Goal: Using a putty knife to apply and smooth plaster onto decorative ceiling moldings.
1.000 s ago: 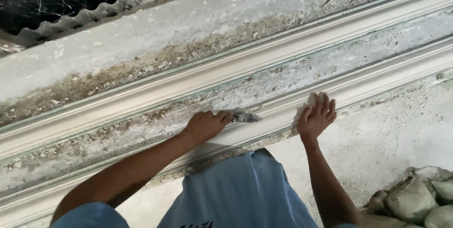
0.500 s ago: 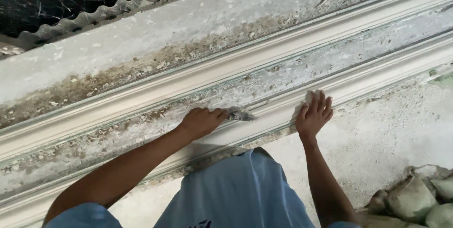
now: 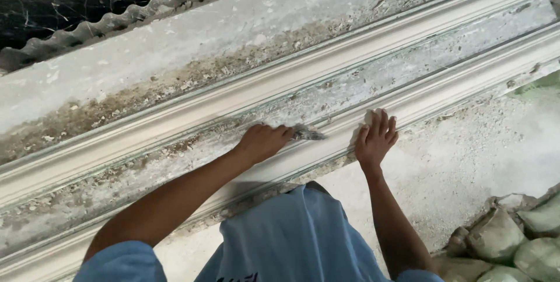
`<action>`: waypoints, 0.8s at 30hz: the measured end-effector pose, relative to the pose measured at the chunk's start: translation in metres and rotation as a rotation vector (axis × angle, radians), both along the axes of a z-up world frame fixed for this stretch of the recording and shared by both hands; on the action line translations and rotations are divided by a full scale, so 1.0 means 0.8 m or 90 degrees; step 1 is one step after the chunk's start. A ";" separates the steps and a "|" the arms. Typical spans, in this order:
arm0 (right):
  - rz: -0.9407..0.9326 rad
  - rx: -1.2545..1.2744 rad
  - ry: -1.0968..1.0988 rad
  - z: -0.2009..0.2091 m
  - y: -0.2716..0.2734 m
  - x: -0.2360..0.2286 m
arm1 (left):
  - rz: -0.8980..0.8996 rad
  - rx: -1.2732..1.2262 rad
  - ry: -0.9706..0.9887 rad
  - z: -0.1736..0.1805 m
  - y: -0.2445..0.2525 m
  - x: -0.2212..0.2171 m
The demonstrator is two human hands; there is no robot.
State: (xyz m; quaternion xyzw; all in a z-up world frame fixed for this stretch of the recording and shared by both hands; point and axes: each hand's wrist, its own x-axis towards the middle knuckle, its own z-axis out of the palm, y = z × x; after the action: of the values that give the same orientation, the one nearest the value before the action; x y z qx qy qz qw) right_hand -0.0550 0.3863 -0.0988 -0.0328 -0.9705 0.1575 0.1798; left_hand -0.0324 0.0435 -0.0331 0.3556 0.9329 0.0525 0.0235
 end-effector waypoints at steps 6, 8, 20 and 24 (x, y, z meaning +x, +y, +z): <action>-0.014 -0.008 0.018 -0.020 0.004 -0.005 | 0.074 0.006 -0.069 0.030 0.030 -0.001; -0.011 -0.017 0.015 -0.019 0.004 -0.008 | 0.079 0.008 -0.061 0.032 0.070 -0.026; -0.043 -0.102 0.014 -0.032 0.023 0.038 | 0.063 0.004 0.019 0.024 0.004 -0.013; -0.057 -0.139 -0.004 -0.049 0.015 0.108 | 0.056 -0.002 0.031 0.014 -0.032 0.030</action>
State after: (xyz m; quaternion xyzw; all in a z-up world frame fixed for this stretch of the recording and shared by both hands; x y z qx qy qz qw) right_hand 0.0315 0.3985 -0.1377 -0.0960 -0.9457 0.2539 0.1790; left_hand -0.0085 0.0176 -0.0221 0.3153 0.9480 0.0430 -0.0009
